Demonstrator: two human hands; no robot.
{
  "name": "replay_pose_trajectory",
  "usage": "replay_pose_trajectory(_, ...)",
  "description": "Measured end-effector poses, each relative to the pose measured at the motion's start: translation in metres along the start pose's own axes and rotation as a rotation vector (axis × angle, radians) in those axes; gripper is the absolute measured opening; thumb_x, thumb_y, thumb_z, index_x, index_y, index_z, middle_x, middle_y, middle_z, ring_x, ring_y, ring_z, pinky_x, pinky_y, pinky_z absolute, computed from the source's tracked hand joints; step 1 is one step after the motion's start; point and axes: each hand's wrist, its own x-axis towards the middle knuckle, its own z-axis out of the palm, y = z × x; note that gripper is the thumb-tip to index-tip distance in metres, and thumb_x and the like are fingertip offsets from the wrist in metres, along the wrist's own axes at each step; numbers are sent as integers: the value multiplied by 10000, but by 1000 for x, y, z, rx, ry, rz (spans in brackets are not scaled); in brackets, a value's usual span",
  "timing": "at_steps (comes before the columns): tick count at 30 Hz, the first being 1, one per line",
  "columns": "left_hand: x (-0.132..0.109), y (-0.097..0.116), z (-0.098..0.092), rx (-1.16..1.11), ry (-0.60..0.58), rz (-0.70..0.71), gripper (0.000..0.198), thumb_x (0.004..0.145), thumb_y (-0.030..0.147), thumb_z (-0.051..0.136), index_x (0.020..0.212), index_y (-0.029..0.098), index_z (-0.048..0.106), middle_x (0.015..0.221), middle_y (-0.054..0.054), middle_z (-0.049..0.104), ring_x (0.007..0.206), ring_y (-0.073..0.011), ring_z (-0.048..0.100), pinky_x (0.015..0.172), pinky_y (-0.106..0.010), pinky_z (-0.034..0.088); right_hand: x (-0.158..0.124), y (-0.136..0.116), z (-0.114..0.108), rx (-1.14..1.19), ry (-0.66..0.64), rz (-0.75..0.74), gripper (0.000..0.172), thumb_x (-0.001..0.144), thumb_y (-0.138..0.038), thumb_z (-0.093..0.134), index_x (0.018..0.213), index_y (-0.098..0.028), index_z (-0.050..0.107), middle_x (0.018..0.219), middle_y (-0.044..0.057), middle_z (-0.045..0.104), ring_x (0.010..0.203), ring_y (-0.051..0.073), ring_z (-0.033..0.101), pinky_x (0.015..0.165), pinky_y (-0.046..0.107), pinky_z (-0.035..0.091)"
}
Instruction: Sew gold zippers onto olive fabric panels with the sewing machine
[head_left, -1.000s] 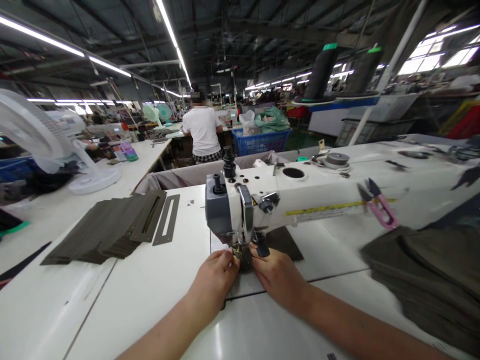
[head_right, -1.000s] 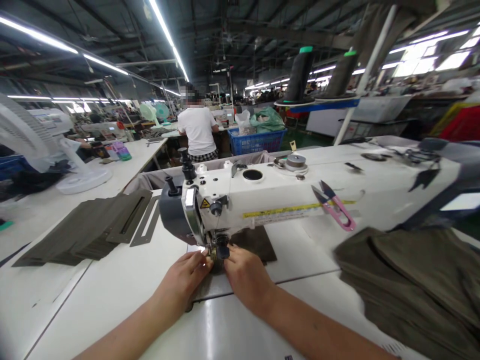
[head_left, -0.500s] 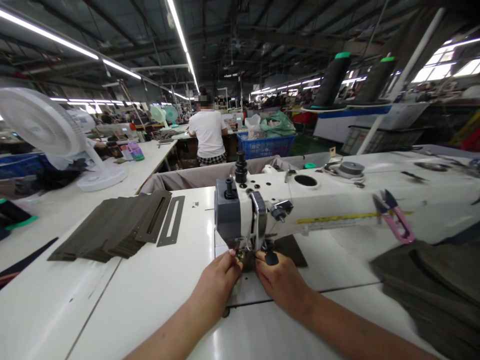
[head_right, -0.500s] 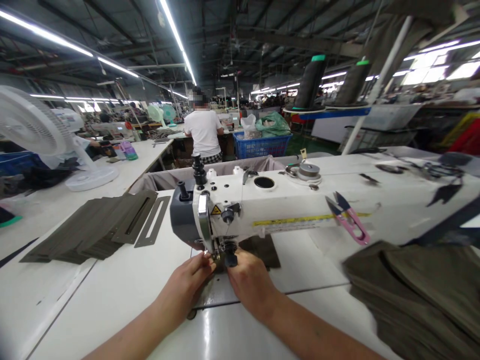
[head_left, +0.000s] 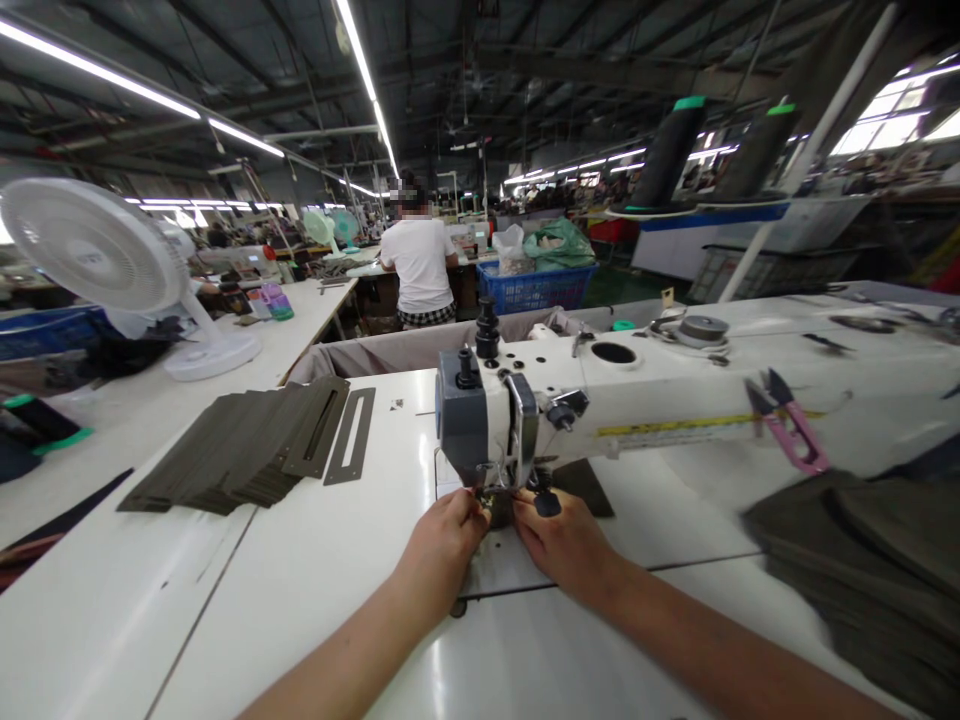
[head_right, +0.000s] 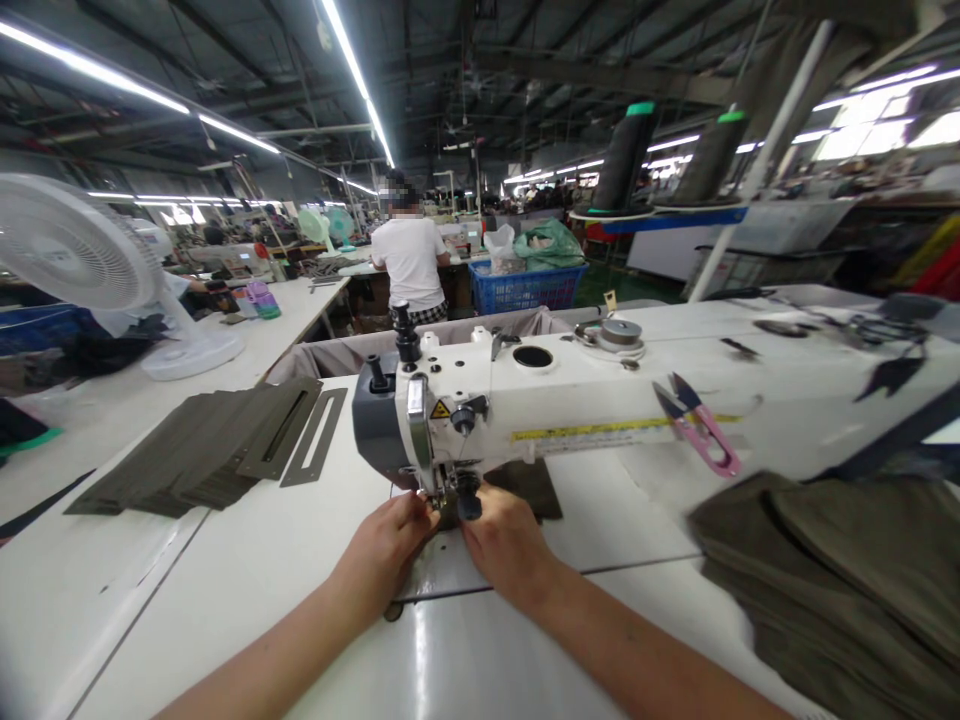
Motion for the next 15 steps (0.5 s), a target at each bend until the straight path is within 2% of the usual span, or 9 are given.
replay_pose_trajectory(15, 2, -4, -2, 39, -22, 27, 203, 876, 139, 411, 810, 135, 603, 754, -60, 553, 653, -158, 533, 618, -284, 504, -1, 3, 4, -31, 1, -3, 212, 809, -110, 427, 710, -160, 608, 710, 64, 633, 725, 185, 615, 683, 273, 468)
